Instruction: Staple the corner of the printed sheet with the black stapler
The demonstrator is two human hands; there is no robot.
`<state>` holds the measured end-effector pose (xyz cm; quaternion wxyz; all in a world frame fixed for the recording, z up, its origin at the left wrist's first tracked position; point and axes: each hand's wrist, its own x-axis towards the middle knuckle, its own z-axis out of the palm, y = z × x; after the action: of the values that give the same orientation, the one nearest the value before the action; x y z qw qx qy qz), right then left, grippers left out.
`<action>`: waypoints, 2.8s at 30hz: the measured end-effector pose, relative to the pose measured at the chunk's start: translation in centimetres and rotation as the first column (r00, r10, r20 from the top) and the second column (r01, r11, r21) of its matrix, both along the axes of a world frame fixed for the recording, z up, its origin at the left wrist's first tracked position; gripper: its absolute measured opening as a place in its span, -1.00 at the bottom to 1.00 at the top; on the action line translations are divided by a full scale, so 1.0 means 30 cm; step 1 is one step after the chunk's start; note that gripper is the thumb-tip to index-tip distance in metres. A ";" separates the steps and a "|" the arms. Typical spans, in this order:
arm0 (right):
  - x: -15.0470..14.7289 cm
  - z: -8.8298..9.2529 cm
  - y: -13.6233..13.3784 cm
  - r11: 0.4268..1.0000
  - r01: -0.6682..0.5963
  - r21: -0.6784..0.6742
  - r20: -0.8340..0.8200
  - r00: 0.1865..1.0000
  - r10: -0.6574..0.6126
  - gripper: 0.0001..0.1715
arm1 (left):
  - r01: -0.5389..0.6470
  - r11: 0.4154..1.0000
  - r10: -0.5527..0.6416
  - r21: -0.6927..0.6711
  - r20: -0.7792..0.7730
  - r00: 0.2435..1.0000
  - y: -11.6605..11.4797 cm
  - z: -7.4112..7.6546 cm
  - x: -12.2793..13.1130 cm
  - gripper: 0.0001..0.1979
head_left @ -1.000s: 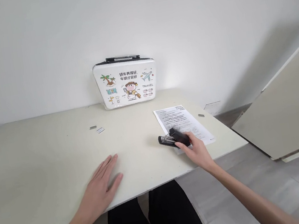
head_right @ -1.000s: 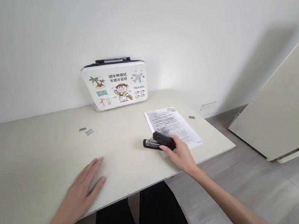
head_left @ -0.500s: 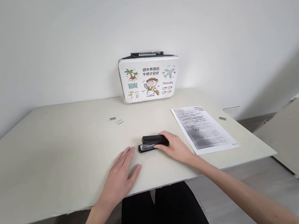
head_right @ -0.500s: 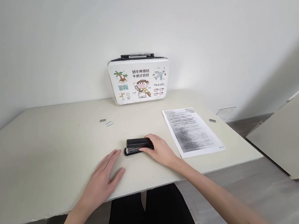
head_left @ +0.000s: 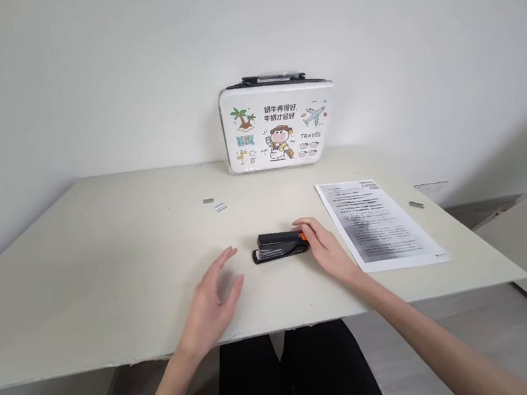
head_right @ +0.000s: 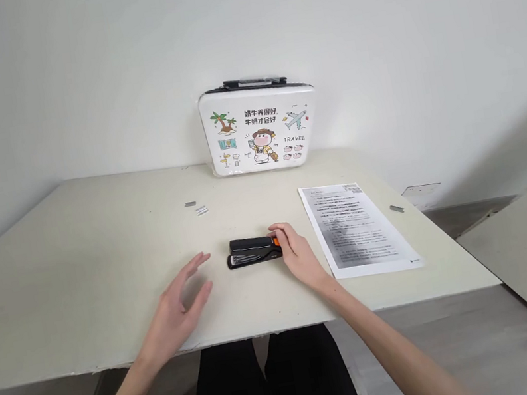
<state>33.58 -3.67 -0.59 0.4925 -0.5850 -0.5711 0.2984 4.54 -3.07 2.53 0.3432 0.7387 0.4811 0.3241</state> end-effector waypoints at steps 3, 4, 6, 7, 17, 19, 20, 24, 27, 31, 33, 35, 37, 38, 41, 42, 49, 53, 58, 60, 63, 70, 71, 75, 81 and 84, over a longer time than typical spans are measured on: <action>-0.002 -0.005 0.007 1.000 -0.020 0.018 0.039 0.999 0.019 -0.52 | -0.188 0.982 0.188 -0.019 0.202 0.961 0.005 0.023 -0.008 -0.62; -0.003 -0.004 0.008 0.999 -0.023 0.026 0.054 0.998 0.022 -0.52 | -0.241 0.970 0.240 -0.030 0.250 0.938 0.007 0.027 -0.010 -0.66; -0.004 -0.002 0.008 0.999 -0.023 0.040 0.073 0.997 0.020 -0.53 | -0.305 0.951 0.306 -0.054 0.306 0.901 0.009 0.032 -0.012 -0.70; -0.004 -0.001 0.008 0.999 -0.021 0.044 0.075 0.997 0.018 -0.53 | -0.318 0.946 0.322 -0.065 0.316 0.893 0.009 0.032 -0.011 -0.71; -0.003 0.013 0.002 0.998 -0.021 0.051 0.073 0.997 0.017 -0.50 | -0.294 0.953 0.301 -0.070 0.308 0.902 0.003 0.034 -0.013 -0.72; -0.009 0.023 -0.004 0.996 -0.083 0.042 0.120 0.990 0.078 -0.54 | -0.290 0.954 0.298 -0.072 0.311 0.902 0.004 0.035 -0.013 -0.72; -0.012 0.027 -0.007 0.993 -0.115 0.039 0.143 0.984 0.108 -0.56 | -0.283 0.956 0.294 -0.080 0.309 0.904 0.004 0.034 -0.010 -0.72; -0.024 0.041 -0.038 0.990 -0.121 0.067 0.143 0.983 0.110 -0.63 | -0.236 0.948 0.300 -0.214 0.348 0.888 0.005 0.025 0.031 -0.68; -0.027 0.060 -0.093 0.985 -0.066 0.161 0.118 0.992 0.047 -0.73 | -0.058 0.891 0.338 -0.451 0.571 0.748 0.015 0.037 0.099 -0.67; -0.023 0.084 -0.172 0.888 -0.065 0.456 0.249 0.967 -0.058 -0.76 | 0.312 0.618 0.534 -0.722 0.676 0.508 0.040 0.097 0.205 -0.63; -0.021 0.088 -0.199 0.806 -0.127 0.579 0.372 0.920 -0.122 -0.59 | 0.376 0.527 0.619 -0.762 0.647 0.445 0.050 0.127 0.248 -0.61; -0.022 0.085 -0.217 0.752 -0.177 0.635 0.463 0.866 -0.188 -0.46 | 0.396 0.501 0.653 -0.769 0.637 0.410 0.055 0.144 0.281 -0.63; -0.025 0.080 -0.231 0.732 -0.189 0.655 0.509 0.826 -0.243 -0.43 | 0.408 0.493 0.664 -0.769 0.635 0.395 0.057 0.148 0.303 -0.66; -0.026 0.078 -0.236 0.728 -0.189 0.659 0.524 0.810 -0.263 -0.45 | 0.407 0.488 0.669 -0.772 0.631 0.393 0.058 0.146 0.309 -0.68; -0.026 0.075 -0.249 0.723 -0.196 0.663 0.565 0.765 -0.310 -0.50 | 0.398 0.482 0.671 -0.780 0.621 0.404 0.058 0.137 0.317 -0.72; -0.024 0.074 -0.251 0.721 -0.205 0.662 0.580 0.750 -0.319 -0.52 | 0.394 0.484 0.665 -0.781 0.621 0.415 0.058 0.135 0.316 -0.74; 0.002 0.064 -0.253 0.700 -0.260 0.665 0.619 0.715 -0.323 -0.54 | 0.397 0.503 0.615 -0.767 0.641 0.460 0.060 0.139 0.313 -0.75; 0.015 0.065 -0.247 0.718 -0.237 0.655 0.610 0.727 -0.317 -0.51 | 0.409 0.491 0.598 -0.769 0.639 0.484 0.067 0.143 0.314 -0.71; 0.025 0.069 -0.248 0.728 -0.233 0.644 0.619 0.718 -0.318 -0.51 | 0.426 0.560 0.462 -0.711 0.695 0.551 0.061 0.119 0.309 -0.76; 0.024 0.069 -0.249 0.730 -0.219 0.647 0.623 0.704 -0.341 -0.53 | 0.431 0.609 0.367 -0.665 0.719 0.590 0.051 0.107 0.306 -0.81; 0.023 0.073 -0.248 0.710 -0.197 0.676 0.605 0.698 -0.382 -0.55 | 0.430 0.641 0.284 -0.635 0.718 0.636 0.043 0.099 0.296 -0.82; 0.050 0.109 -0.252 0.659 -0.095 0.746 0.473 0.772 -0.425 -0.43 | 0.331 0.635 0.475 -0.697 0.691 0.545 0.052 0.098 0.253 -0.91; 0.054 0.112 -0.251 0.664 -0.076 0.744 0.451 0.790 -0.415 -0.41 | 0.291 0.632 0.521 -0.718 0.672 0.526 0.050 0.093 0.248 -0.91; 0.051 0.111 -0.246 0.698 0.003 0.716 0.347 0.866 -0.360 -0.40 | 0.123 0.753 0.447 -0.646 0.640 0.625 0.028 0.073 0.247 -0.87; 0.034 0.101 -0.227 0.723 0.095 0.684 0.249 0.901 -0.354 -0.52 | -0.015 0.987 0.066 -0.159 0.320 0.945 0.034 0.070 0.289 -0.47; 0.020 0.092 -0.201 0.746 0.164 0.645 0.200 0.906 -0.372 -0.64 | 0.081 0.996 -0.087 0.037 0.219 0.972 0.058 0.043 0.312 -0.50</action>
<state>34.19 -9.69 2.18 0.5955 -0.5093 -0.6165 -0.0763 13.89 -1.32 3.83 0.3975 0.7226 0.4040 0.3958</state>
